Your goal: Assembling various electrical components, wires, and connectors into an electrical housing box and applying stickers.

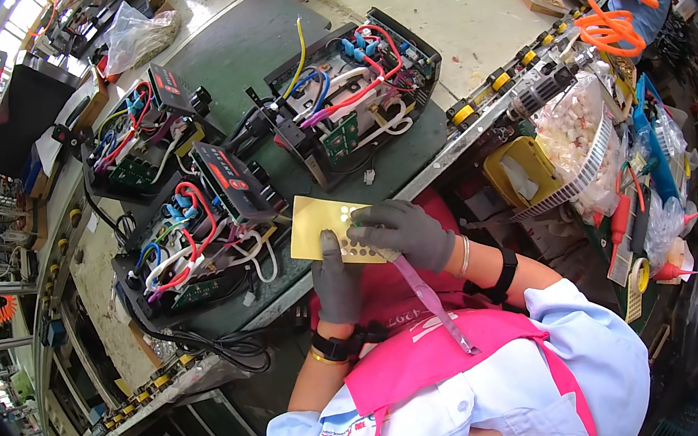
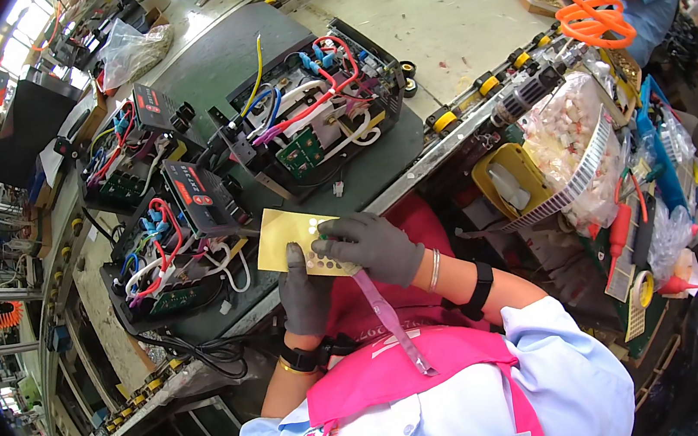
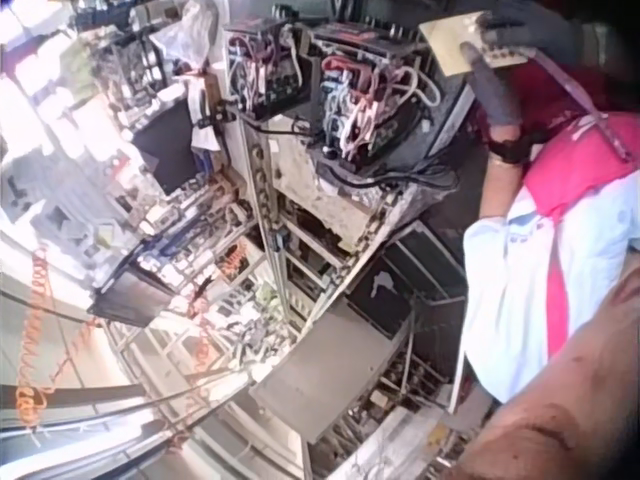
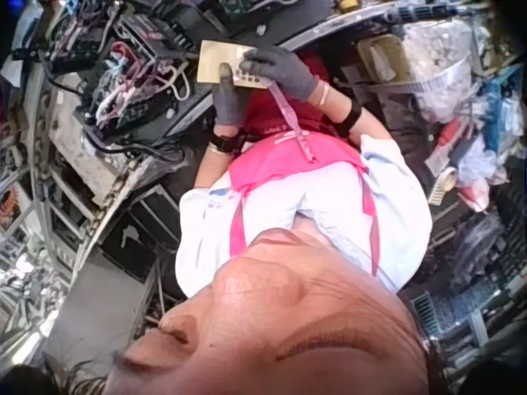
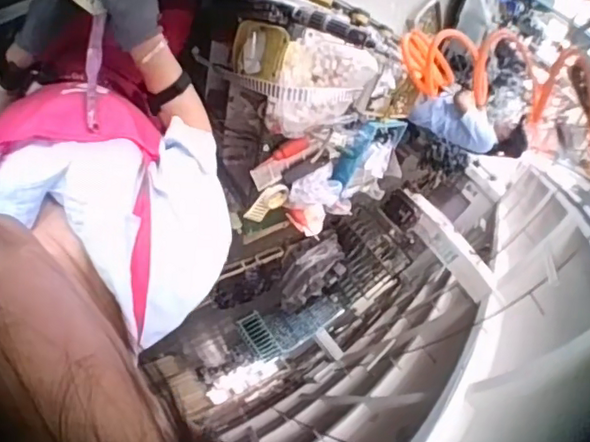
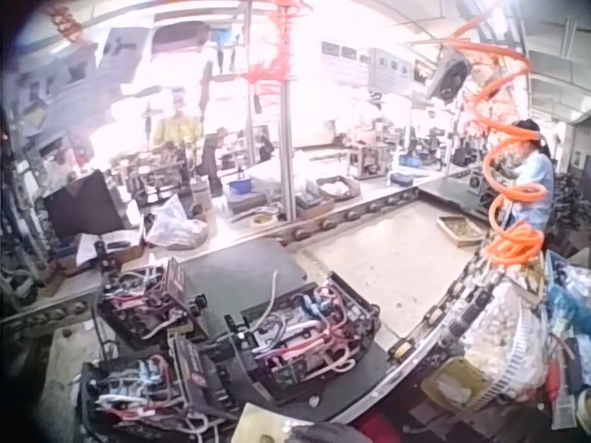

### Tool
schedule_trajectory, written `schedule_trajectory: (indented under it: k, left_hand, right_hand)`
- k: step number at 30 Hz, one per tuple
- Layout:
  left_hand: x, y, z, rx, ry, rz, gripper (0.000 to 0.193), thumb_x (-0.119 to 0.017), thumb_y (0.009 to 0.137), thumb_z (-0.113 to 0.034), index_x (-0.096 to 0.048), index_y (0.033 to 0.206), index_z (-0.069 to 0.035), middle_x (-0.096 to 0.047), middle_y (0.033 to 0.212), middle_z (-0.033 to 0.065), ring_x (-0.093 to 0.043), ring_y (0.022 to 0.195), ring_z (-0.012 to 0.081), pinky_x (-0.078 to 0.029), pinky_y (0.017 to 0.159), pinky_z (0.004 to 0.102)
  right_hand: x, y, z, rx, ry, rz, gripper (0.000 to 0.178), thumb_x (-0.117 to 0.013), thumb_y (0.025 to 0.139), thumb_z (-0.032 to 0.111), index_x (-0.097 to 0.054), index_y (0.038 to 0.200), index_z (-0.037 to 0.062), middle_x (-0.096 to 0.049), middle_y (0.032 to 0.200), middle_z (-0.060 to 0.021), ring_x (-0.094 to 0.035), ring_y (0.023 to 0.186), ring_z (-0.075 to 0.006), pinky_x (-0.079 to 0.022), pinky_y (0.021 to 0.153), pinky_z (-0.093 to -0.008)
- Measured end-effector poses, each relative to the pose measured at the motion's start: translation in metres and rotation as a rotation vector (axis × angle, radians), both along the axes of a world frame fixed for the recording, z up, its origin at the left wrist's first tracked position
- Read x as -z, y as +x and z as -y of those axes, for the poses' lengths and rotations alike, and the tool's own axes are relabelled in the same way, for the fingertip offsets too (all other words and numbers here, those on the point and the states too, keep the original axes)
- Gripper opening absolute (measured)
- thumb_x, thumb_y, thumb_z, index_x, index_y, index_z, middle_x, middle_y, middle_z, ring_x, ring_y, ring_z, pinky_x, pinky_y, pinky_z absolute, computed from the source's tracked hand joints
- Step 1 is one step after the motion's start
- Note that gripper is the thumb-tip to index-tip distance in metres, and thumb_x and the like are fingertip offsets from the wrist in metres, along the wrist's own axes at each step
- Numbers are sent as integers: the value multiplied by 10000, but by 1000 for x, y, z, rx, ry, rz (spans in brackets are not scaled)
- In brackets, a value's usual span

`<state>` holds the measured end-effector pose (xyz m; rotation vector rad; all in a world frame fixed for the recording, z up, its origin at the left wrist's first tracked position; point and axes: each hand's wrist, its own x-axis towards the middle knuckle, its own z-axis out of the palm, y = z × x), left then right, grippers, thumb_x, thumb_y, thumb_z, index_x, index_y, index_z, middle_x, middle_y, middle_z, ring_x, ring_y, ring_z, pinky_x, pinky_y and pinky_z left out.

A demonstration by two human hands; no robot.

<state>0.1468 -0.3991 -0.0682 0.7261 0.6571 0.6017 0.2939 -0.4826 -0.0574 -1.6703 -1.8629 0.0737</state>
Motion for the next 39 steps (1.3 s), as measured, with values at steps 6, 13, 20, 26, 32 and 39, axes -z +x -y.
schedule_trajectory:
  k: [6,13,20,26,32,39]
  left_hand:
    - [0,0,0,-9,50,-47,551,-347,988,-455,-477,1223,26,-574,1140,133,-592,1031,214,-490,881,338]
    - [0,-2,-2,18,-1,-7,495,-412,979,-413,-450,1246,1,-550,1162,115,-578,1029,204,-496,853,335]
    - [11,-7,0,42,321,-147,443,-333,1016,-351,-516,1179,18,-596,1082,125,-601,975,195,-484,841,327]
    - [3,-3,2,24,282,-190,411,-275,1032,-272,-530,1161,22,-610,1067,129,-609,948,207,-487,817,317]
    - [4,-1,4,-33,179,-119,329,-336,1015,-202,-514,1177,21,-613,1053,146,-615,936,234,-489,814,331]
    - [9,-3,3,-42,557,-269,268,-468,907,39,-501,1171,7,-622,1020,187,-628,892,308,-505,771,364]
  right_hand:
    - [-1,-4,-6,-17,126,-252,356,-664,788,150,-618,1141,140,-594,1122,-118,-606,932,-298,-513,766,-386]
    - [0,-6,-8,-7,256,-480,292,-694,761,99,-638,1047,73,-598,1047,-143,-619,864,-292,-530,713,-344]
    - [-1,-10,-3,16,33,17,372,-610,796,127,-586,1166,101,-572,1152,-119,-601,973,-275,-516,774,-371]
    - [-5,-21,-1,123,97,191,351,-598,787,166,-609,1136,131,-603,1124,-98,-595,953,-251,-511,773,-374]
    - [0,-26,-2,174,128,233,315,-592,788,180,-619,1098,133,-624,1097,-106,-604,912,-243,-507,746,-376]
    - [7,-33,-7,224,98,272,362,-584,779,205,-595,1135,136,-597,1159,-115,-594,955,-240,-492,793,-378]
